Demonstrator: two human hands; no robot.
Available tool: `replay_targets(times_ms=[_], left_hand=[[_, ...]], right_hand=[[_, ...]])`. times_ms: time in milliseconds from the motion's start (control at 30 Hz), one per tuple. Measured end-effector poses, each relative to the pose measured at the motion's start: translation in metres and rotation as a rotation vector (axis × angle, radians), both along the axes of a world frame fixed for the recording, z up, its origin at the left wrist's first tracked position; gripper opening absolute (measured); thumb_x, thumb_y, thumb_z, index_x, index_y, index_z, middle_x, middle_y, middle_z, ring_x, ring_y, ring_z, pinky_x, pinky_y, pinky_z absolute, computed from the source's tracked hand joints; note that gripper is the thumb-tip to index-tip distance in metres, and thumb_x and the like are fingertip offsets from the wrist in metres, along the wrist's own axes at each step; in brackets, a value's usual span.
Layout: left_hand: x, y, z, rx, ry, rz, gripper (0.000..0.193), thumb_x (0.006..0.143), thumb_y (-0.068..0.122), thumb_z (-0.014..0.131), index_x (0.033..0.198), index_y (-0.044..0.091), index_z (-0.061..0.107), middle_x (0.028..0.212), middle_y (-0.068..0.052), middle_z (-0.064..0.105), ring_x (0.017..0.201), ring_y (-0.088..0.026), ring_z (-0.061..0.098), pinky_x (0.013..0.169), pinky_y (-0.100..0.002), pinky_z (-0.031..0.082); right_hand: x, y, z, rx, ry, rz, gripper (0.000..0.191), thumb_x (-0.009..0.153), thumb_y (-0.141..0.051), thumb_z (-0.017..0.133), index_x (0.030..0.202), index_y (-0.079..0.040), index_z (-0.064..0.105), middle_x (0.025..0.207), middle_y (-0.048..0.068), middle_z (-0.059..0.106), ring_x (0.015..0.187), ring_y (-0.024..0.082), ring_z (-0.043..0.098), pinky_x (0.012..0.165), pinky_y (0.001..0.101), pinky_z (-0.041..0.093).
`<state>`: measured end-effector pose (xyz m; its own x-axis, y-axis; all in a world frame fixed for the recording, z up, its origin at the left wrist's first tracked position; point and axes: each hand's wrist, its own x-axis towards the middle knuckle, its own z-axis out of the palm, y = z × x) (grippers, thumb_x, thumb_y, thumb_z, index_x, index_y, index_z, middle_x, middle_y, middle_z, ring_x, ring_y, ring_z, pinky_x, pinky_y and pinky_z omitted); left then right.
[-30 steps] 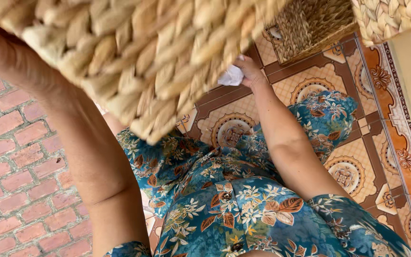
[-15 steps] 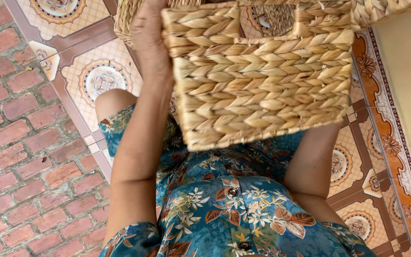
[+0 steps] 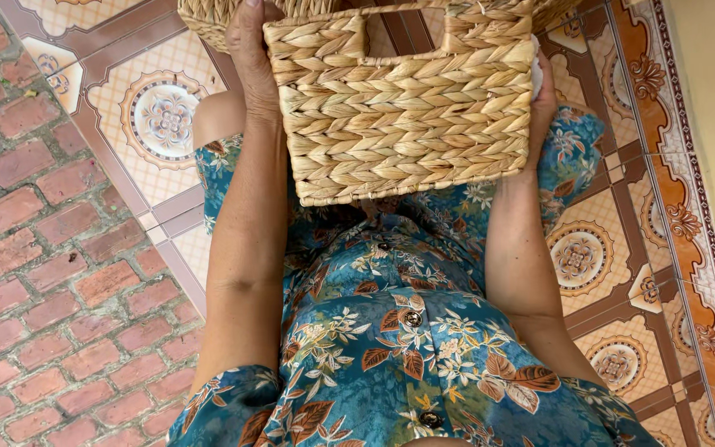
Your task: The person wipes the exterior and interior surfaces of a woven basket using a white cloth. They rotate the basket to reach different sides and continue wiping until the end of the clip.
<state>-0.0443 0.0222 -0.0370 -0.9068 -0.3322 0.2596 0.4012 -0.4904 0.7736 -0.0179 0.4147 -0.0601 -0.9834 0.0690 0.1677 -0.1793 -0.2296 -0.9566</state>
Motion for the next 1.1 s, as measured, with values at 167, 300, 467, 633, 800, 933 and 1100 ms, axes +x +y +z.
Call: replay_targets(times_ms=[167,300,467,633,800,933,1100], left_hand=[[0.03,0.001,0.013,-0.506,-0.13,-0.144,0.033,0.108,0.033,0.064,0.09,0.005,0.06,0.081,0.005,0.057,0.074,-0.007,0.051,0.066,-0.028,0.043],[0.046,0.021,-0.004,-0.658,-0.203,-0.002,0.036,0.112,0.033,0.061,0.093,0.003,0.059,0.082,0.004,0.053,0.08,-0.007,0.046,0.072,-0.026,0.043],[0.033,0.014,-0.027,-0.248,-0.249,-0.161,0.03,0.108,0.029,0.06,0.1,0.002,0.07,0.088,0.003,0.068,0.081,-0.006,0.056,0.076,-0.024,0.05],[0.028,0.012,-0.036,-0.144,-0.228,-0.173,0.026,0.108,0.022,0.066,0.099,-0.001,0.073,0.09,0.0,0.071,0.078,-0.007,0.058,0.073,-0.026,0.05],[0.038,0.019,-0.029,-0.103,-0.203,-0.168,0.025,0.106,0.023,0.064,0.103,0.0,0.074,0.094,-0.003,0.076,0.081,-0.009,0.066,0.076,-0.027,0.055],[0.038,0.023,-0.023,-0.112,-0.172,-0.146,0.028,0.107,0.026,0.063,0.102,0.0,0.073,0.093,-0.002,0.074,0.08,-0.008,0.064,0.076,-0.027,0.054],[0.037,0.018,-0.014,-0.093,-0.151,-0.146,0.028,0.11,0.027,0.06,0.105,0.001,0.07,0.096,0.0,0.07,0.086,-0.008,0.061,0.081,-0.028,0.052]], right_hand=[[0.004,0.021,0.026,0.129,-0.024,-0.225,0.053,0.098,-0.004,0.075,0.146,-0.004,0.053,0.131,0.014,0.071,0.111,0.024,0.074,0.094,0.0427,0.065],[0.023,0.004,0.077,0.258,0.157,-0.177,0.061,0.105,-0.013,0.082,0.152,-0.011,0.043,0.139,0.014,0.063,0.116,0.025,0.067,0.101,0.0403,0.061],[0.059,-0.145,0.084,0.652,0.25,0.228,0.062,0.106,-0.036,0.068,0.16,-0.02,0.041,0.145,0.011,0.045,0.112,0.017,0.06,0.086,0.0288,0.067],[0.07,-0.192,0.071,1.223,0.68,0.276,0.051,0.094,-0.025,0.083,0.139,-0.015,0.061,0.131,0.002,0.056,0.111,0.023,0.057,0.097,0.0394,0.047],[0.048,-0.094,0.096,1.321,0.567,0.088,0.042,0.095,-0.01,0.085,0.133,-0.013,0.068,0.125,0.005,0.061,0.113,0.026,0.057,0.097,0.0406,0.05],[0.043,-0.059,0.106,1.339,0.438,-0.022,0.04,0.097,-0.001,0.077,0.134,-0.009,0.065,0.127,0.01,0.057,0.12,0.028,0.058,0.098,0.04,0.053],[0.044,-0.148,0.077,1.164,0.469,0.028,0.04,0.097,-0.01,0.082,0.132,-0.011,0.063,0.124,0.009,0.056,0.115,0.025,0.06,0.096,0.0387,0.056]])
